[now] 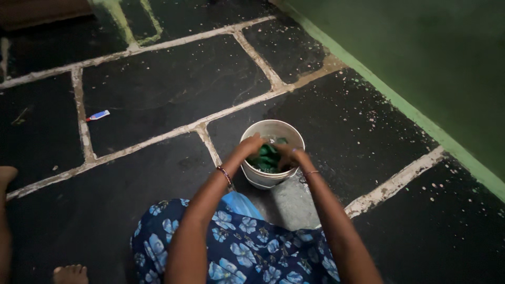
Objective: The person sits on a dark tiled floor and uses a green cloth to wipe the surface. They repeatedly dip the cloth into a white bucket of water, wring it out, and scrub the floor tiles in a circular motion. The person moves the bucket slightly to access different areas of the floor.
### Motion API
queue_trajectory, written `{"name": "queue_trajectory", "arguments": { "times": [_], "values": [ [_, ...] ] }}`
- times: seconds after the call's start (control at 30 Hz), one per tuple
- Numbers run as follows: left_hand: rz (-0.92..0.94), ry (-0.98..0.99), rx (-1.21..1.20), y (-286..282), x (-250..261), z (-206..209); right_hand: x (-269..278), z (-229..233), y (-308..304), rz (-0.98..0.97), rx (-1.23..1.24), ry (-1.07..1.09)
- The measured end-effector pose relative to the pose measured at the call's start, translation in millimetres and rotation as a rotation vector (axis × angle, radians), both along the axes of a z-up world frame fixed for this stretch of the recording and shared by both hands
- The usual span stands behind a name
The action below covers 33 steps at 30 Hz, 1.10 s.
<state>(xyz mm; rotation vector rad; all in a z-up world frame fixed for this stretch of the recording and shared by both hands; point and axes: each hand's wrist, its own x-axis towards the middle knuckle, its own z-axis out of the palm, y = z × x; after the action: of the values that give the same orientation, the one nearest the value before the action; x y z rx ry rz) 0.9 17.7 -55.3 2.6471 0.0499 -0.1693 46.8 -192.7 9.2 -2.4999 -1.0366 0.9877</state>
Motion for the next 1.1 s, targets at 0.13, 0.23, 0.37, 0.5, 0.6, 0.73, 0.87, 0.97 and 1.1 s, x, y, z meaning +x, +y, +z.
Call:
{"name": "queue_trajectory", "arguments": {
  "times": [0.13,0.23,0.37,0.5,0.6,0.73,0.87,0.97,1.1],
  "values": [
    [-0.042,0.177,0.161,-6.3,-3.7,-8.6,3.8,-22.7,18.7,0.08,-0.174,-0.13],
    [-0.199,0.201,0.376,-12.0,-2.0,-11.6,14.5,-46.8,25.3,0.083,-0.205,-0.22],
    [-0.147,0.051,0.367,-14.7,-18.6,-20.9,17.6,-65.7,33.7,0.062,-0.204,-0.297],
    [-0.1,-0.006,0.4,-20.5,-18.5,-14.9,14.7,-68.8,36.9,0.035,-0.175,-0.368],
    [-0.056,-0.051,0.354,-18.0,-16.4,-9.8,15.3,-66.9,31.5,0.013,-0.14,-0.42],
    [-0.085,-0.171,0.097,-6.1,-10.2,-0.3,17.7,-50.4,15.3,-0.015,-0.063,-0.507],
    [-0.102,-0.233,-0.141,-4.2,0.7,36.3,7.9,0.5,1.7,-0.1,0.11,-0.58],
    [-0.092,-0.466,-0.344,-12.2,-12.4,85.8,-10.2,61.8,-7.4,-0.289,0.249,-0.56],
    [-0.074,-0.55,-0.587,-21.8,-25.9,154.8,-28.4,142.7,-11.4,-0.341,0.393,-0.563]
  ]
}}
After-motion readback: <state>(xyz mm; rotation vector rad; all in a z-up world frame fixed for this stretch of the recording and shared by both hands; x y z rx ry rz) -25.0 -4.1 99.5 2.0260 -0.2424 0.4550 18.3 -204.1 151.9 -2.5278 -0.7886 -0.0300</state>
